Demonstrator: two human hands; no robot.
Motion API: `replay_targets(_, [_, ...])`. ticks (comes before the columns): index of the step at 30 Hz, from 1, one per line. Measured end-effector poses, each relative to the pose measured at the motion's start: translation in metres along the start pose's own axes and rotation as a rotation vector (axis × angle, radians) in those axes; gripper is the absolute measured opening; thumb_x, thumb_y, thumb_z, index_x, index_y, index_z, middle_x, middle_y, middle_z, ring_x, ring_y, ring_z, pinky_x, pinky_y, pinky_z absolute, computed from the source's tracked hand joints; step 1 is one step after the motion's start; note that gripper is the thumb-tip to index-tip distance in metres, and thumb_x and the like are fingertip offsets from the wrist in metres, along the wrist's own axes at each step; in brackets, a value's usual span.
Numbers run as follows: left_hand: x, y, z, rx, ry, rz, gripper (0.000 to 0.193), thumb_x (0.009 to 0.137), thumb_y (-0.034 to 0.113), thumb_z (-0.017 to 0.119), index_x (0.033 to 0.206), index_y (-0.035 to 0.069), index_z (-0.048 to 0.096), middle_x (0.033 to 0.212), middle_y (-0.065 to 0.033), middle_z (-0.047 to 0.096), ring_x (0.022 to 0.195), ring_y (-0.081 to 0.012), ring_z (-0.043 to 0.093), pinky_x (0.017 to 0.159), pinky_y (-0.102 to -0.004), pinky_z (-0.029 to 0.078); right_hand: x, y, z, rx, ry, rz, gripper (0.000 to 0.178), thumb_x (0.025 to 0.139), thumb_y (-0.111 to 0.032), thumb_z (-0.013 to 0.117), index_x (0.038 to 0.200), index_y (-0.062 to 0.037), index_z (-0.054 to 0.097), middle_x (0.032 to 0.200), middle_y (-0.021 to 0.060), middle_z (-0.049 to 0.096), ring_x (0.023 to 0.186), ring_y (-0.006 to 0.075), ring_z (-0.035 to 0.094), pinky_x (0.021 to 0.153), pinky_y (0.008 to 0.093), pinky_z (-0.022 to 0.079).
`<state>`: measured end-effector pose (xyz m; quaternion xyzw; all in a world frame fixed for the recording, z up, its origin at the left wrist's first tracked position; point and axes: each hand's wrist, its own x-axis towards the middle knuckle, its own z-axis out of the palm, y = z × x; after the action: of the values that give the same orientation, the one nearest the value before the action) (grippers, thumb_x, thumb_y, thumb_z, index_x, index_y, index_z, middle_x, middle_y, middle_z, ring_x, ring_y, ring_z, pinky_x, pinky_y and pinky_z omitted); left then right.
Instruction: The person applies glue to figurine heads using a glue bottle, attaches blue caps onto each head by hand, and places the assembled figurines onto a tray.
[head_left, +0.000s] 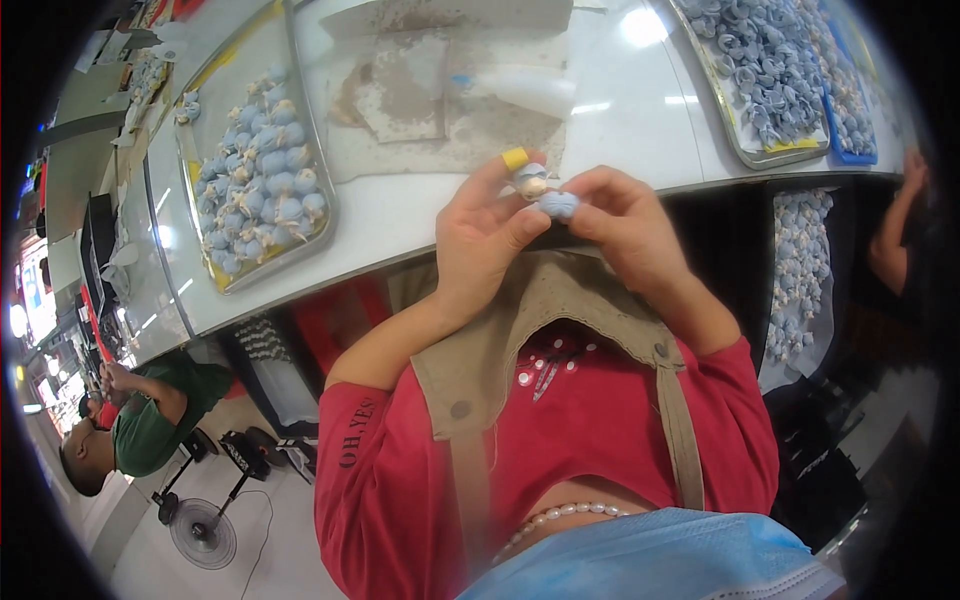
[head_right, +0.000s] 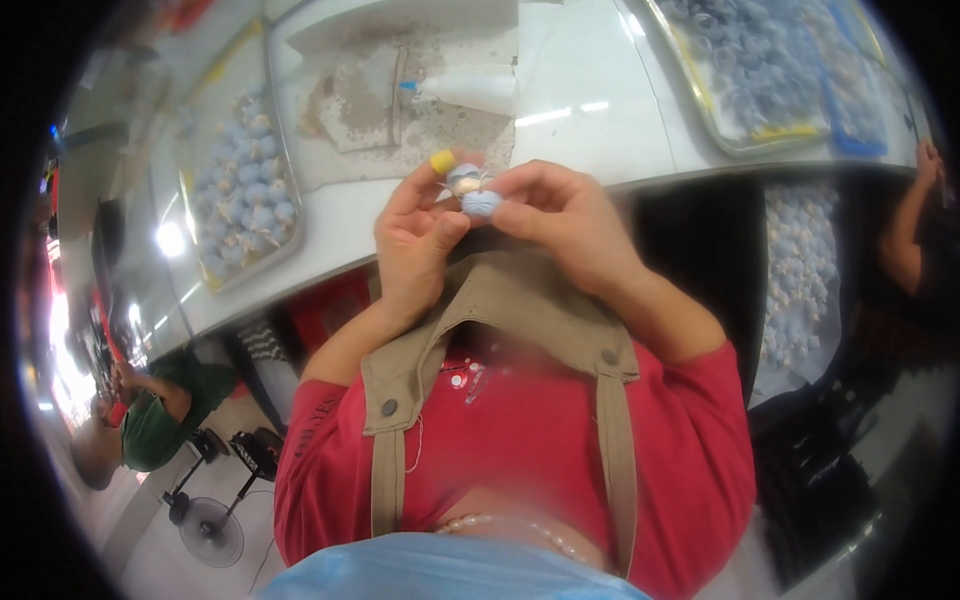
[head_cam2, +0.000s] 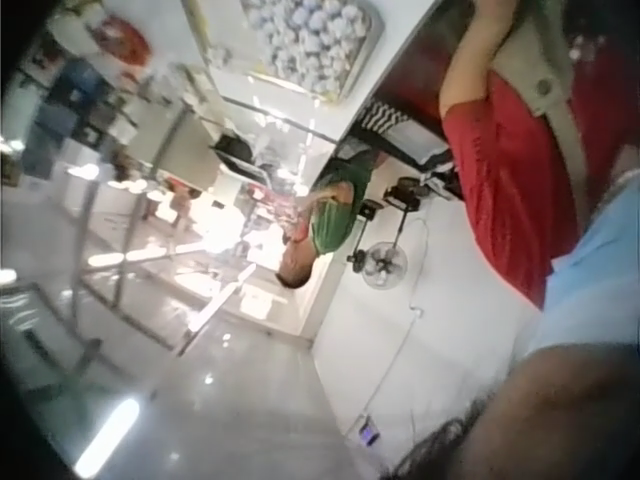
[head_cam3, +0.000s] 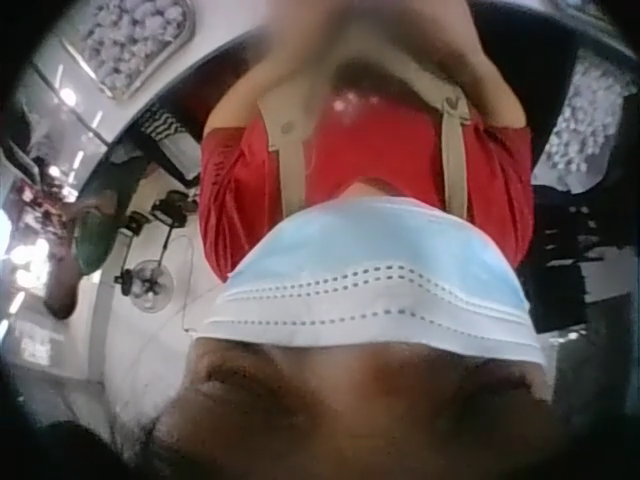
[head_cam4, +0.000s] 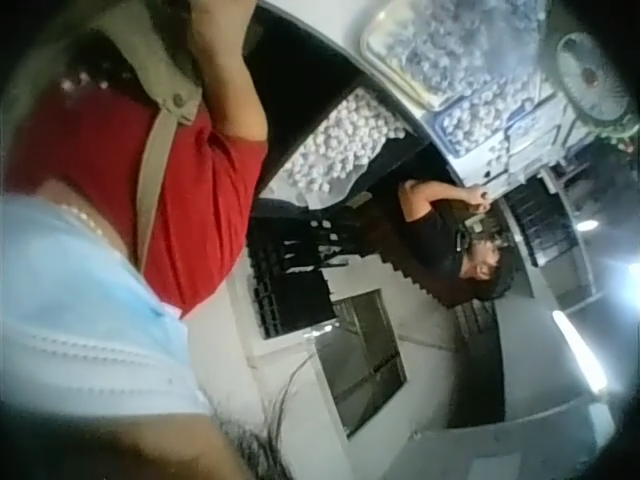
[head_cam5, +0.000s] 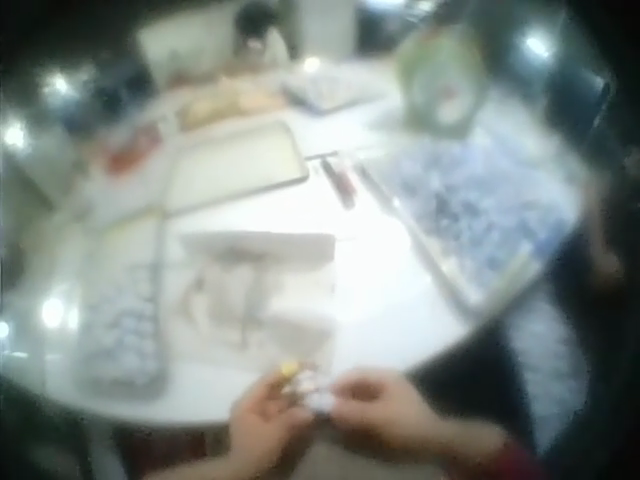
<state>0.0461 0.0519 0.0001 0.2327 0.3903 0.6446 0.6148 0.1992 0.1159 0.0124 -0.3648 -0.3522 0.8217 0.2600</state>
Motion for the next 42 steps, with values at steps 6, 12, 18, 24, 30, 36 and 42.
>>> replay_targets(6, [-0.008,0.006,-0.014,0.13,-0.017,0.027,0.041,0.084,0.001,0.057,0.122,-0.004,0.042,0.116,-0.0106,0.051,0.101,-0.0178,0.054,0.087,-0.0283,0.045,0.002,0.01,0.023,-0.475,0.12,-0.273,0.019,0.076,-0.005,0.066,0.094,-0.0028,0.062,0.086,0.0044,0.063,0.078,0.0133,0.059,0.07,0.0255,0.047])
replay_targets(12, [-0.012,0.014,-0.02,0.105,0.025,0.022,0.039,0.085,0.001,0.056,0.122,-0.006,0.044,0.113,-0.0102,0.053,0.098,-0.0144,0.053,0.086,-0.0263,0.045,0.018,0.022,0.027,-1.255,0.266,-1.083,0.027,0.063,-0.008,0.072,0.089,-0.009,0.066,0.074,-0.0008,0.059,0.067,0.0154,0.054,0.061,0.0274,0.038])
replay_targets(18, [-0.014,0.024,-0.026,0.189,0.048,-0.054,0.037,0.085,0.004,0.057,0.12,-0.004,0.048,0.103,-0.0073,0.058,0.088,-0.0105,0.055,0.078,-0.0227,0.046,0.01,0.001,0.049,-1.503,0.178,-1.092,0.026,0.061,-0.007,0.072,0.087,-0.0087,0.068,0.069,-0.0019,0.057,0.063,0.0151,0.05,0.06,0.0296,0.03])
replay_targets(24, [-0.009,0.02,-0.027,0.269,0.086,-0.009,0.031,0.084,0.006,0.06,0.113,-0.002,0.054,0.073,0.001,0.058,0.067,-0.0048,0.051,0.063,-0.0183,0.044,0.016,-0.006,0.046,-1.513,0.157,-1.069,0.024,0.06,-0.009,0.073,0.083,-0.0091,0.067,0.067,-0.0024,0.057,0.065,0.0154,0.05,0.063,0.029,0.031])
replay_targets(30, [-0.008,0.024,-0.019,0.107,-0.068,0.029,0.033,0.083,0.004,0.059,0.114,-0.004,0.052,0.099,-0.008,0.06,0.089,-0.0127,0.057,0.081,-0.0254,0.046,0.023,-0.01,0.026,-1.094,0.097,-0.855,0.037,0.062,-0.018,0.074,0.096,-0.0088,0.062,0.079,-0.0017,0.061,0.077,0.0156,0.053,0.071,0.0277,0.037])
replay_targets(36, [-0.008,0.021,-0.015,0.028,-0.204,-0.014,0.036,0.083,0.006,0.06,0.117,-0.004,0.05,0.112,-0.0123,0.057,0.099,-0.0173,0.055,0.087,-0.0292,0.044,0.02,-0.01,0.01,-0.615,-0.282,-0.327,0.061,0.071,-0.021,0.072,0.121,0.002,0.048,0.112,0.0099,0.056,0.101,0.0146,0.053,0.089,0.0277,0.042])
replay_targets(42, [-0.009,0.019,-0.012,0.404,-0.238,0.067,0.033,0.085,0.014,0.059,0.113,-0.003,0.054,0.104,-0.0122,0.061,0.093,-0.015,0.058,0.082,-0.0262,0.046,0.01,-0.012,0.005,-0.505,-0.27,-0.283,0.047,0.069,-0.006,0.072,0.112,0.0025,0.055,0.104,0.0095,0.061,0.094,0.0135,0.057,0.085,0.0255,0.045])
